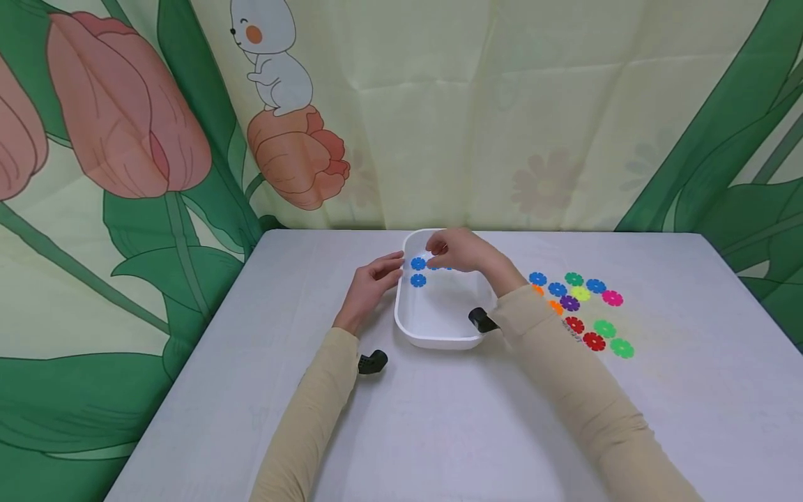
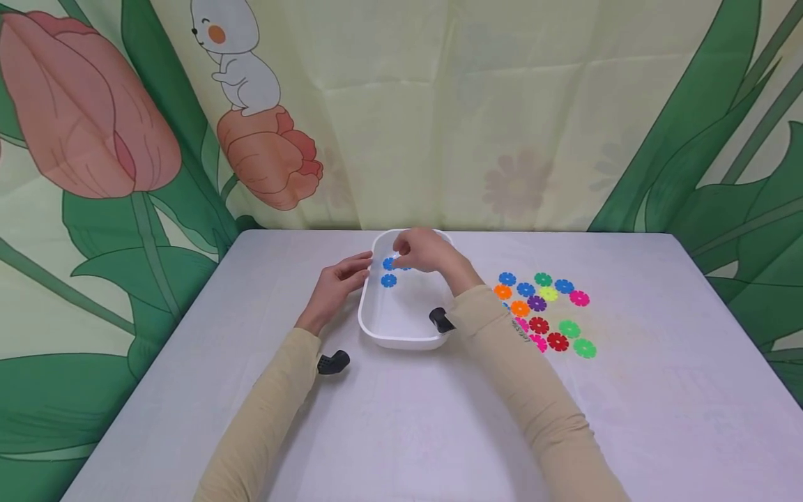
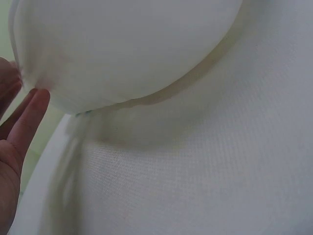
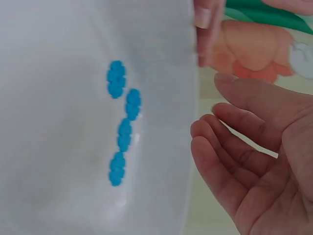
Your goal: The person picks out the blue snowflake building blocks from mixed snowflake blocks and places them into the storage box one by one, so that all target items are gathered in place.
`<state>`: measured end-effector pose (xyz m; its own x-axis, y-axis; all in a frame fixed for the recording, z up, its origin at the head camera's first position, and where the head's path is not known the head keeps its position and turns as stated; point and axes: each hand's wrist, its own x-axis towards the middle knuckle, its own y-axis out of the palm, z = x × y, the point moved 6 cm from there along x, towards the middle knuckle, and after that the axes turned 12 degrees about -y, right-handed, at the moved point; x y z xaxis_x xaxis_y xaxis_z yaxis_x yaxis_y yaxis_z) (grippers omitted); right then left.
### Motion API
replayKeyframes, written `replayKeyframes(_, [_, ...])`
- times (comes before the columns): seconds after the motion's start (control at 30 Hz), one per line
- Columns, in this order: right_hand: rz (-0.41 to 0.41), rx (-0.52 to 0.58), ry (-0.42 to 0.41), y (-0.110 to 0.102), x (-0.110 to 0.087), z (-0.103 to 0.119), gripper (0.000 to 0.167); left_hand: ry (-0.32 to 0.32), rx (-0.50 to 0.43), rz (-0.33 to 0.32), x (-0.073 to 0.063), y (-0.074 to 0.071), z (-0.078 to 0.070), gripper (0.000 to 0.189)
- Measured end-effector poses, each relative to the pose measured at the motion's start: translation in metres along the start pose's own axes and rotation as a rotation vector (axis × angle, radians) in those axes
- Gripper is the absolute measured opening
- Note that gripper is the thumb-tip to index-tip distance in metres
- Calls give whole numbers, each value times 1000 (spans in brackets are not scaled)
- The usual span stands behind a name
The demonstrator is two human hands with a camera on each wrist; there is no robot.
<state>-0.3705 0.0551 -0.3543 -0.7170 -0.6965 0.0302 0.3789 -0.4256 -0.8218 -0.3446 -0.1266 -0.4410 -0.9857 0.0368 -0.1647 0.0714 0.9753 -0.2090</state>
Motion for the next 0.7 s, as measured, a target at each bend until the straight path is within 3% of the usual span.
replayKeyframes(0.37, [-192,83,20,-38,-63,-7,36,-23,-2,-9,1,0,4,34])
replayKeyframes(0.7, [-178,19,96,-31,-117,-32,42,0,-20,-6,1,0,3,33])
